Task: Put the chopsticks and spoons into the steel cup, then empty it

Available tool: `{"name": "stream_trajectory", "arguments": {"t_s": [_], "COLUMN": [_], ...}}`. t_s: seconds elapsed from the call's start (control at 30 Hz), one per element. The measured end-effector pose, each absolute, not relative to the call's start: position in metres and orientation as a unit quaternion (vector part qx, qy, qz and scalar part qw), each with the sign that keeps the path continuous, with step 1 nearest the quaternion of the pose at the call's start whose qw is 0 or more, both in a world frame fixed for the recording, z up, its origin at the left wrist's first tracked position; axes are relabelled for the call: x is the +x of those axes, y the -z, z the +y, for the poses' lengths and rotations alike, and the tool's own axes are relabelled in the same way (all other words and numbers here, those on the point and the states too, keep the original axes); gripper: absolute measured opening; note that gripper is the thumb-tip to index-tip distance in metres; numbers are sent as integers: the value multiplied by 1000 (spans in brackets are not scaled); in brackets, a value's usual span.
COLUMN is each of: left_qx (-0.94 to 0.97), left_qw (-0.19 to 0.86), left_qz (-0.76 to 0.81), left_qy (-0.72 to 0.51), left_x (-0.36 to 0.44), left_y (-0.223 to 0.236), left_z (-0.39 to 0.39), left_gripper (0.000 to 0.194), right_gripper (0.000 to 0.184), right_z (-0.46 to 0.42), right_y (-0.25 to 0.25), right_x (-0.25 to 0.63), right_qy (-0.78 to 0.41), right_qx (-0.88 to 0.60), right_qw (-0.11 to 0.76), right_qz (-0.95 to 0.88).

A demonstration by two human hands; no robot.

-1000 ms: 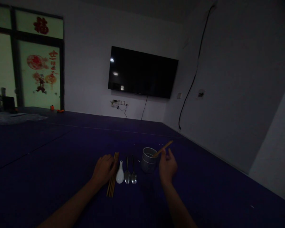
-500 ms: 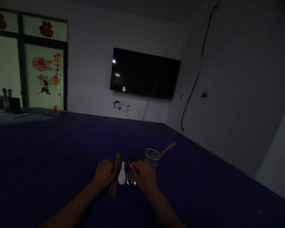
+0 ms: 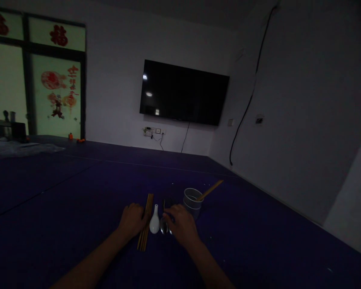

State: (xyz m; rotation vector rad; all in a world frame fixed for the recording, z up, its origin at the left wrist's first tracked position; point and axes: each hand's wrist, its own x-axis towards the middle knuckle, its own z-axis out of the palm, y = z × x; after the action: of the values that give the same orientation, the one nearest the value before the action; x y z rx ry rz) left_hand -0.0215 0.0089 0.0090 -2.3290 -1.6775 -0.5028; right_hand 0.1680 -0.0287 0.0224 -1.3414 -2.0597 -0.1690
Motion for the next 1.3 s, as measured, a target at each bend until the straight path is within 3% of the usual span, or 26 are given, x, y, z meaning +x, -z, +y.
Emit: {"name": "stream_trajectory", "arguments": {"t_s": [0.23,1.3], "left_qx": [-792,-748], "left_qw": [85,49], "left_qz": [-593,-652], "left_qy": [122,116], "left_x": [-18,-26], "left_y": [-16,-20], "left_z": [6,10], "left_gripper": [42,37], "right_gripper": [24,25], "right_z": [-31,-28], "right_y": [-27,-24], "right_x": [167,168], "right_qy": [23,12], "right_qx": [-550,-542], "right_qw": [278,280], "right_qz": [-787,-792]}}
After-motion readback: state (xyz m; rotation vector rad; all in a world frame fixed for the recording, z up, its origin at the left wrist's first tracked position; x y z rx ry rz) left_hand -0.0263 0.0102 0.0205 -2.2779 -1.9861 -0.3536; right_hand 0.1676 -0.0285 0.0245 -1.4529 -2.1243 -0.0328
